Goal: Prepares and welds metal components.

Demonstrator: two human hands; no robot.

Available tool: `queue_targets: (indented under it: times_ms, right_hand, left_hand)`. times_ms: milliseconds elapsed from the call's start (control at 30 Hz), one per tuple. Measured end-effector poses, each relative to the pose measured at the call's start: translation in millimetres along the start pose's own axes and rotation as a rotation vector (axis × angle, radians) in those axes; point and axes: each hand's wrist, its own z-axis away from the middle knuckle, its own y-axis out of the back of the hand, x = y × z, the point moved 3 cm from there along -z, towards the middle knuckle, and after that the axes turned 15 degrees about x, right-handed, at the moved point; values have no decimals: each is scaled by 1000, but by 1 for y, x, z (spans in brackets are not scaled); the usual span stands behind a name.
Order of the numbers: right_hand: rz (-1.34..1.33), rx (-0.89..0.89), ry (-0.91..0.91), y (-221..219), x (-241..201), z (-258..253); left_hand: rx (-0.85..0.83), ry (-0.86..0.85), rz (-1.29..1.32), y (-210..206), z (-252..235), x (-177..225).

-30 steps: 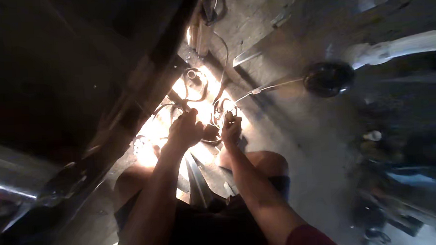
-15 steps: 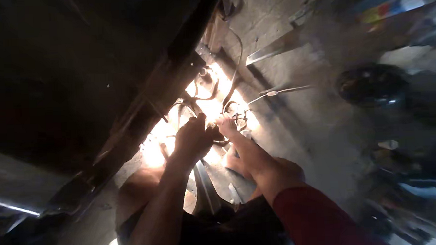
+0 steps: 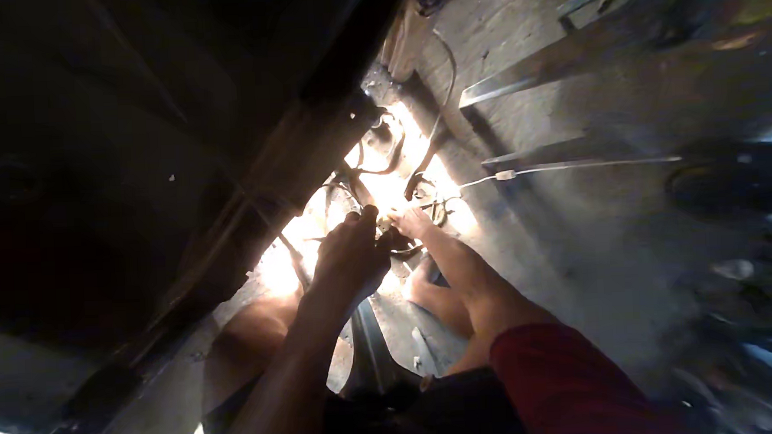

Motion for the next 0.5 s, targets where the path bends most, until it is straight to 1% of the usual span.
queue_targets:
  times_ms: [33,67,167,233,300,400,500]
  right_hand:
    - [2,-89,-47,-5,3,-5]
    - [10,-121,-57,-7,3,-8]
    - [83,-95,57,-6,-3,-8]
    - [114,-84,93,-8,-14,-3]
    - [135,-61,80,-16,-24,0]
    - [136,-86,42,-6,-42,-1]
    - [124,-136,-1,-9,-43,-1]
  left_hand:
    - [-7,6,-6,-1,0,0]
    - [-12,7,-15,-2,0,-1]
    - [4,2,-15,-6,0,-5]
    - [5,-2,-7,-8,1,-6]
    - [-7,12,4,-8,2,-4]
    - [21,6,-1,-9,2,-2]
    - [9,-11,21,-10,4,0]
